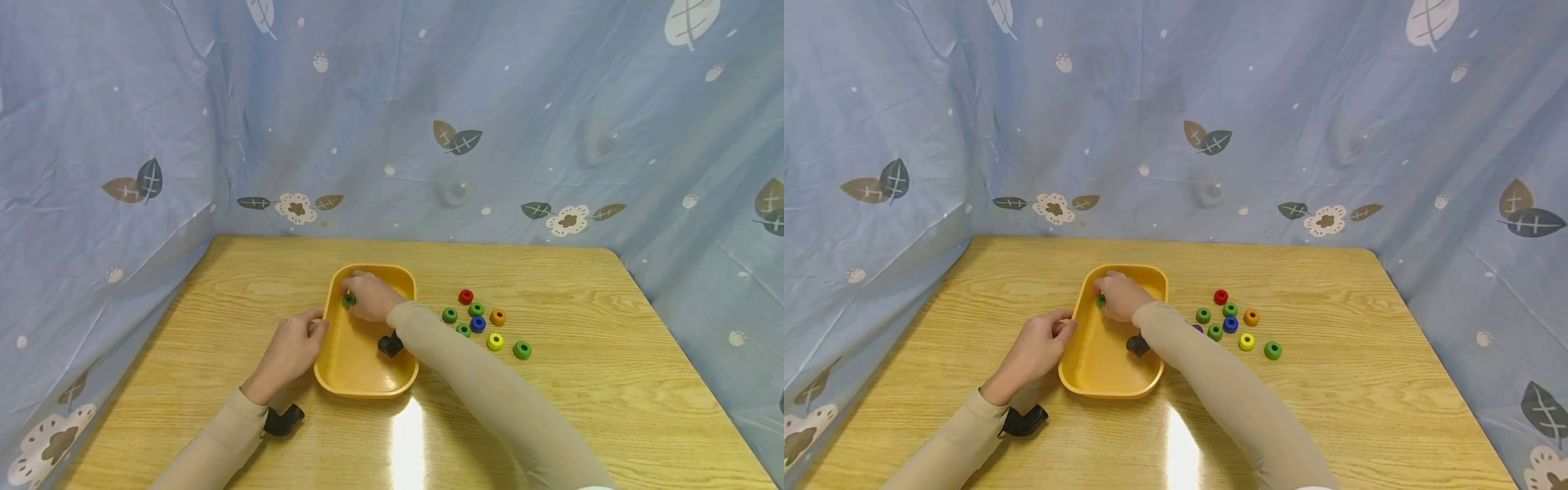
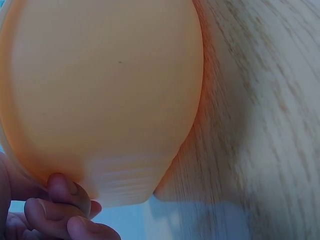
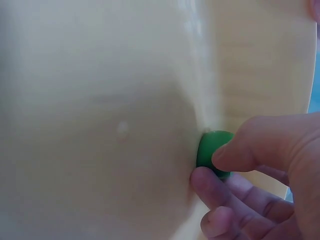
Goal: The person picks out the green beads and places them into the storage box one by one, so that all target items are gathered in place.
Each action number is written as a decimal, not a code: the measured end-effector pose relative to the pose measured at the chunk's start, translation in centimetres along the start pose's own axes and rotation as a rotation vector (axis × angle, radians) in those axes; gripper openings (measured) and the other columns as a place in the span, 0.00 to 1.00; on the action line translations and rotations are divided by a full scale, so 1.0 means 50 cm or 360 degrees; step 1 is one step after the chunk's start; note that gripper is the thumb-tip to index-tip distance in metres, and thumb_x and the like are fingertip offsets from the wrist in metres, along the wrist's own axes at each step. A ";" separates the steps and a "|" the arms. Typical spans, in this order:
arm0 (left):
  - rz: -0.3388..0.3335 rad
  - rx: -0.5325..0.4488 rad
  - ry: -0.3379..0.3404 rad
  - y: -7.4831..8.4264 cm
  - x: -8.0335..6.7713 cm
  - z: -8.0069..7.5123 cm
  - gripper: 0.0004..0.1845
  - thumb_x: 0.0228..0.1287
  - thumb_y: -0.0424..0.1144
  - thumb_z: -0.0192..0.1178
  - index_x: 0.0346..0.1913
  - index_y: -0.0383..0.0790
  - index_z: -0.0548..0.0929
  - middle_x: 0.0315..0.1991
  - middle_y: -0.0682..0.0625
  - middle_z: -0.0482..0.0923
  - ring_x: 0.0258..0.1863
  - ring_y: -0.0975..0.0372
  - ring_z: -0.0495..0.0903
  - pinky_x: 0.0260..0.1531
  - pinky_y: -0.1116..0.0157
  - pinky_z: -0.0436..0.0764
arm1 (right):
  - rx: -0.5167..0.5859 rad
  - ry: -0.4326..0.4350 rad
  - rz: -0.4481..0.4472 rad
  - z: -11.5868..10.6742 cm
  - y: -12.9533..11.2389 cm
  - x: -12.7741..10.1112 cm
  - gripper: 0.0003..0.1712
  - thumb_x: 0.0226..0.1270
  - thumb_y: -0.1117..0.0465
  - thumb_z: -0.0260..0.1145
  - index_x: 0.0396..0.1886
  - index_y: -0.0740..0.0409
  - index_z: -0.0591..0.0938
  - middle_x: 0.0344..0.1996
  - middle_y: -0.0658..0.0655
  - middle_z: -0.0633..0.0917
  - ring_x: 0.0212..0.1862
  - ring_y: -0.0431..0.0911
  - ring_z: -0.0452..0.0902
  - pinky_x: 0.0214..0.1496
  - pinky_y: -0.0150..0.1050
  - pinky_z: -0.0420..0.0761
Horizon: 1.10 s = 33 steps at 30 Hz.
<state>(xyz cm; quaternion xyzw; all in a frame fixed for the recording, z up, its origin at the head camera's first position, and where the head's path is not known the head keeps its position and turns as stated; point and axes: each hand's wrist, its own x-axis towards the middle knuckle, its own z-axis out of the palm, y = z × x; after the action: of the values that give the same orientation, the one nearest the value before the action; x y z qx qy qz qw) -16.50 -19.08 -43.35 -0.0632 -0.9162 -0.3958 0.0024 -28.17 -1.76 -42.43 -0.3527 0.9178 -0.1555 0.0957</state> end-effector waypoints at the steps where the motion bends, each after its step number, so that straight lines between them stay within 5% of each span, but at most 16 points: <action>1: -0.0002 -0.0003 -0.0003 0.000 0.000 0.000 0.19 0.80 0.35 0.53 0.64 0.26 0.80 0.15 0.54 0.66 0.12 0.65 0.59 0.14 0.71 0.58 | -0.0001 0.0006 -0.0006 0.001 0.001 0.000 0.16 0.73 0.65 0.69 0.58 0.54 0.85 0.54 0.55 0.84 0.52 0.47 0.79 0.55 0.38 0.81; 17: 0.0011 0.0003 0.0003 -0.003 0.001 0.001 0.19 0.81 0.36 0.53 0.64 0.27 0.80 0.15 0.54 0.66 0.12 0.65 0.60 0.14 0.70 0.60 | 0.0050 0.0044 -0.0022 -0.003 0.001 -0.008 0.16 0.72 0.65 0.69 0.58 0.54 0.85 0.52 0.55 0.84 0.46 0.45 0.78 0.49 0.36 0.80; 26: 0.0013 0.0004 0.0006 -0.004 0.002 0.002 0.19 0.80 0.36 0.53 0.63 0.26 0.81 0.15 0.54 0.66 0.12 0.65 0.60 0.14 0.71 0.59 | 0.0191 0.0126 -0.0031 -0.028 -0.002 -0.036 0.19 0.72 0.62 0.71 0.60 0.57 0.84 0.55 0.58 0.85 0.56 0.50 0.82 0.57 0.42 0.83; 33: 0.0018 0.0009 0.0031 -0.004 0.003 0.001 0.18 0.80 0.35 0.54 0.62 0.27 0.81 0.16 0.53 0.67 0.13 0.65 0.62 0.15 0.70 0.60 | 0.0296 0.0216 -0.0058 -0.051 0.003 -0.066 0.20 0.71 0.63 0.72 0.60 0.61 0.84 0.52 0.62 0.83 0.45 0.49 0.83 0.50 0.42 0.84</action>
<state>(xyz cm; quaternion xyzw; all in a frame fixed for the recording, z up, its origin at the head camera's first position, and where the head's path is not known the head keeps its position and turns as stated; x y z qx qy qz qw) -16.67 -19.16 -43.53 -0.0646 -0.9169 -0.3937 0.0139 -26.58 1.11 -39.87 -0.3475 0.8972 -0.2651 0.0627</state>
